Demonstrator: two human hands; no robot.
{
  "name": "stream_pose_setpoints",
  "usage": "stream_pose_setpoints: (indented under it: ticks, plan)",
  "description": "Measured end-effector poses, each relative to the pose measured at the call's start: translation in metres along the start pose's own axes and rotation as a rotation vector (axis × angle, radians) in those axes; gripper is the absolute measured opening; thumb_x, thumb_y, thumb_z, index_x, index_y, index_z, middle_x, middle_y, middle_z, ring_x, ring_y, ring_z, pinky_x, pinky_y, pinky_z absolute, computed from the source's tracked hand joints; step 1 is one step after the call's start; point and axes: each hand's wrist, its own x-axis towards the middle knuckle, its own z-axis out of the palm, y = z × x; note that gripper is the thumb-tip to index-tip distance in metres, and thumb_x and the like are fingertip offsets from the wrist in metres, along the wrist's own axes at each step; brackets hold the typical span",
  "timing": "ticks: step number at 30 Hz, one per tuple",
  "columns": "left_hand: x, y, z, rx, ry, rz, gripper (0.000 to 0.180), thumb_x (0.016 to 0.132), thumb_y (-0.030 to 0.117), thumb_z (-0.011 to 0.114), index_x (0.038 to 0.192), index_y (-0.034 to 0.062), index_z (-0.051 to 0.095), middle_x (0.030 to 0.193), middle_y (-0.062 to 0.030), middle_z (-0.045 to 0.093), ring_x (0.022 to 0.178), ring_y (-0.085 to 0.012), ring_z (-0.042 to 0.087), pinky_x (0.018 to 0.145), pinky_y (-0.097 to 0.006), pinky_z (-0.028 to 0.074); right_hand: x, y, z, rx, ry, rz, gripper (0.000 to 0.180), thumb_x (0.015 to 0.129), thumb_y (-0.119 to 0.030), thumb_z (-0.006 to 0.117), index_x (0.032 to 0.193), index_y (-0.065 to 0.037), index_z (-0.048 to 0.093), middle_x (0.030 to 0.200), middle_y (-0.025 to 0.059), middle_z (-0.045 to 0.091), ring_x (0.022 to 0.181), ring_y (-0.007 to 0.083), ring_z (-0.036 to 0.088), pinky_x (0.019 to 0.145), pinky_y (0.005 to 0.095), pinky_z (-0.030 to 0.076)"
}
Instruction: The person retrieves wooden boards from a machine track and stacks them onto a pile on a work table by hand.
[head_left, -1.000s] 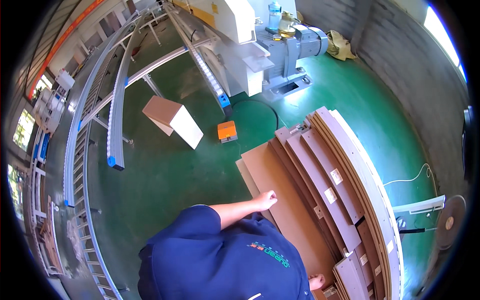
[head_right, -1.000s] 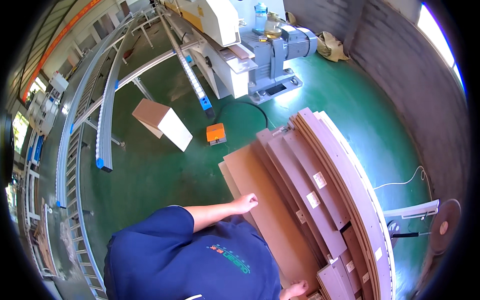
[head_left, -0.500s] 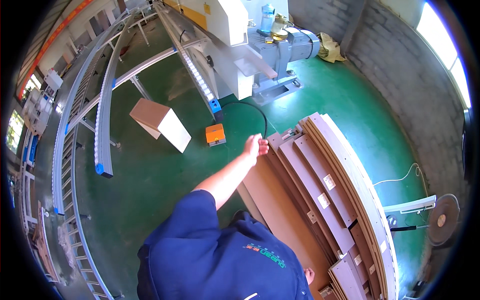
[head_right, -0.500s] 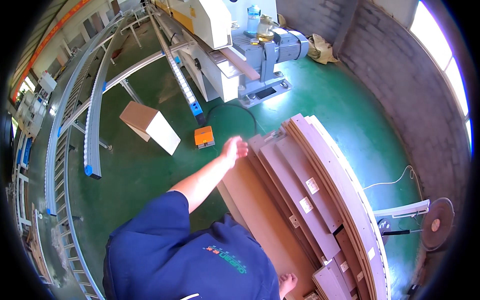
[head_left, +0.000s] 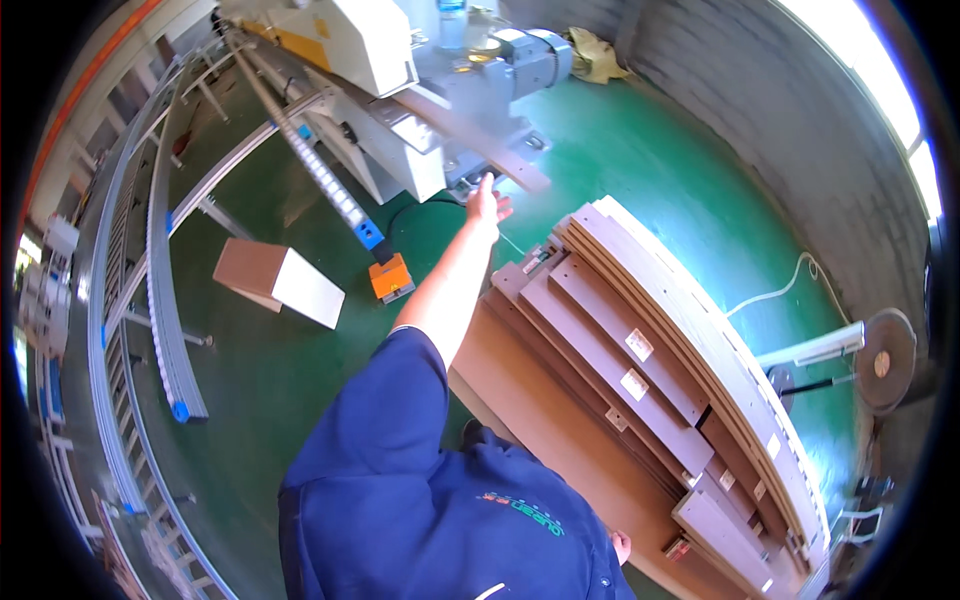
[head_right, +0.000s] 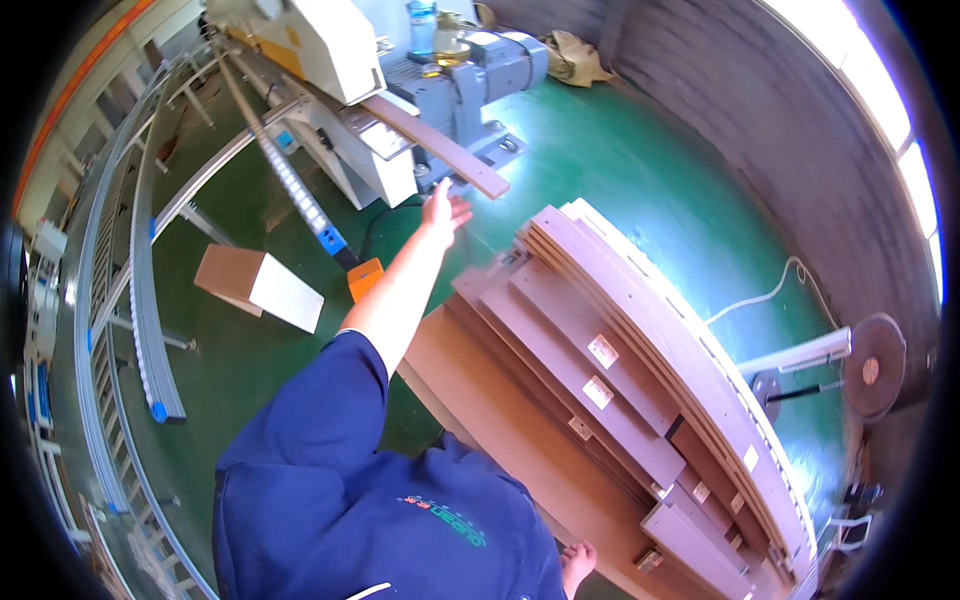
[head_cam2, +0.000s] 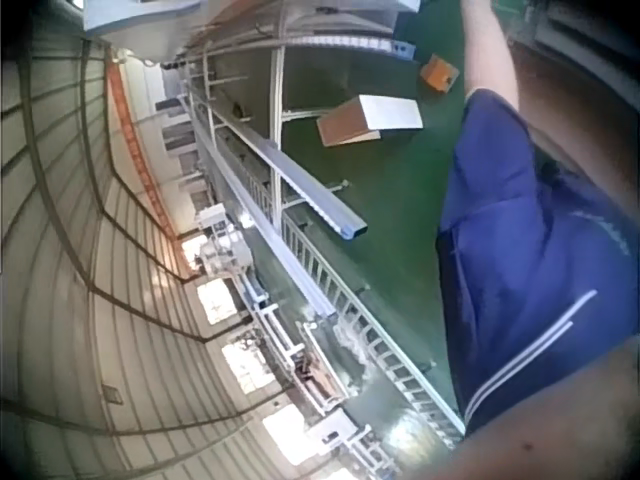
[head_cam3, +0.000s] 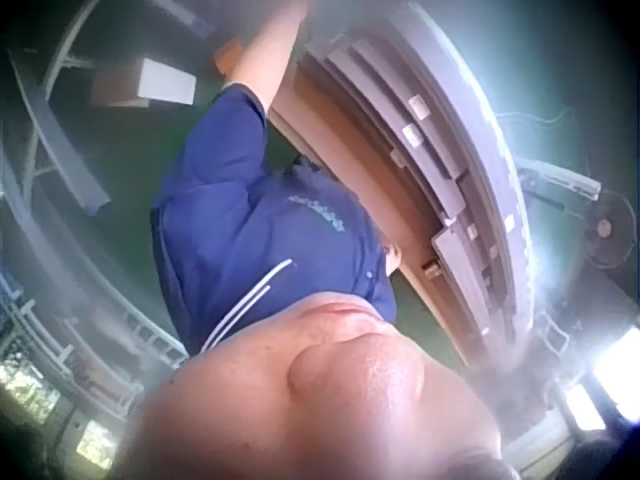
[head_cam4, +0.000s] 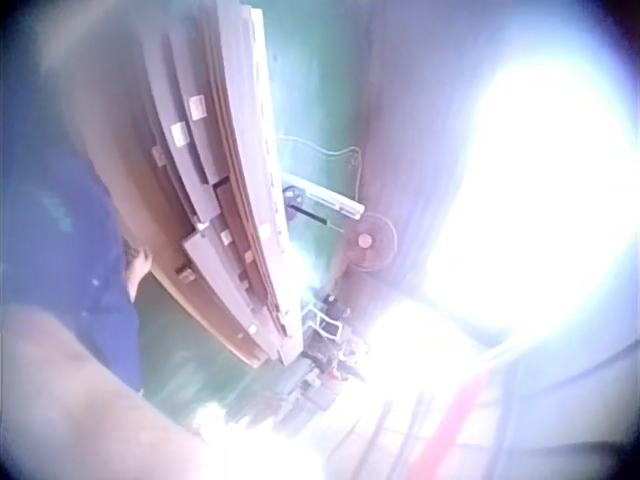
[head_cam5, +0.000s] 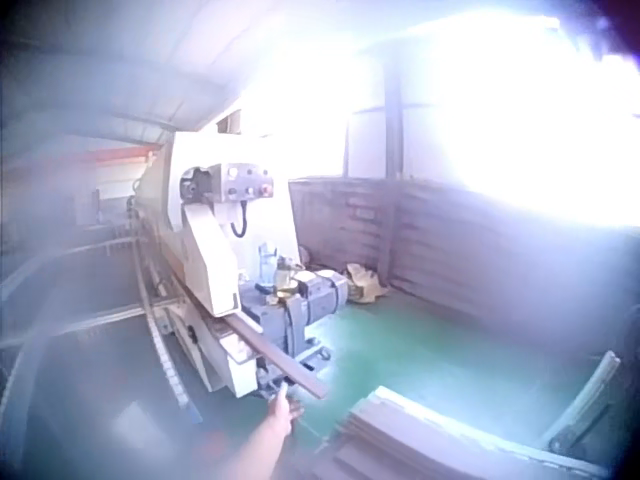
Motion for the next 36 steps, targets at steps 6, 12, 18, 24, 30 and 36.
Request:
stream_pose_setpoints:
  ticks: [6,12,18,24,30,36]
  plan:
    - [0.033,0.001,0.004,-0.046,-0.030,-0.021,0.058,0.088,0.047,0.062,0.124,0.0041,0.048,0.107,-0.0109,0.057,0.080,-0.0200,0.064,0.063,-0.036,0.056,-0.018,0.008,-0.003,0.024,0.074,0.010,0.012,0.092,-0.007,0.050,0.104,-0.003,0.050,0.072,0.0064,0.055,0.052,0.0115,0.051,0.041,0.0219,0.039]
    - [0.016,-0.014,0.028,0.028,-0.107,0.047,0.035,0.090,0.035,0.063,0.110,0.0074,0.055,0.093,-0.0049,0.064,0.071,-0.0147,0.064,0.056,-0.028,0.050,-0.032,0.009,0.009,0.085,0.103,0.038,0.010,0.092,-0.006,0.050,0.102,-0.004,0.051,0.073,0.0054,0.055,0.052,0.0103,0.051,0.043,0.0218,0.040]
    - [-0.024,-0.049,0.042,0.090,-0.209,-0.009,0.027,0.086,0.032,0.066,0.099,0.0097,0.058,0.082,-0.0008,0.062,0.062,-0.0127,0.058,0.057,-0.028,0.049,-0.034,-0.008,0.028,0.059,0.064,0.042,0.012,0.094,-0.007,0.050,0.104,-0.003,0.053,0.076,0.0054,0.057,0.055,0.0098,0.052,0.045,0.0210,0.041]
    - [-0.025,-0.032,0.038,0.031,-0.284,-0.126,0.032,0.086,0.038,0.065,0.102,0.0115,0.058,0.089,-0.0014,0.062,0.073,-0.0156,0.060,0.068,-0.034,0.050,-0.032,-0.033,0.050,0.056,-0.035,-0.008,0.012,0.093,-0.006,0.050,0.104,-0.002,0.053,0.078,0.0060,0.057,0.057,0.0091,0.052,0.046,0.0201,0.040]
    - [-0.036,-0.056,0.045,0.143,-0.252,-0.056,0.030,0.087,0.029,0.066,0.105,0.0072,0.056,0.089,-0.0046,0.063,0.068,-0.0176,0.063,0.060,-0.030,0.054,-0.042,-0.085,0.096,0.018,-0.177,-0.140,0.016,0.092,-0.004,0.052,0.107,-0.002,0.055,0.084,0.0060,0.058,0.066,0.0109,0.055,0.058,0.0229,0.046]
    - [-0.066,-0.082,0.066,0.139,-0.403,-0.288,0.020,0.084,0.027,0.069,0.093,0.0113,0.061,0.078,-0.0024,0.060,0.063,-0.0178,0.061,0.054,-0.033,0.055,-0.059,-0.136,0.143,-0.038,-0.326,-0.251,0.021,0.090,-0.011,0.061,0.109,-0.003,0.058,0.090,0.0028,0.060,0.078,0.0100,0.057,0.070,0.0243,0.048]
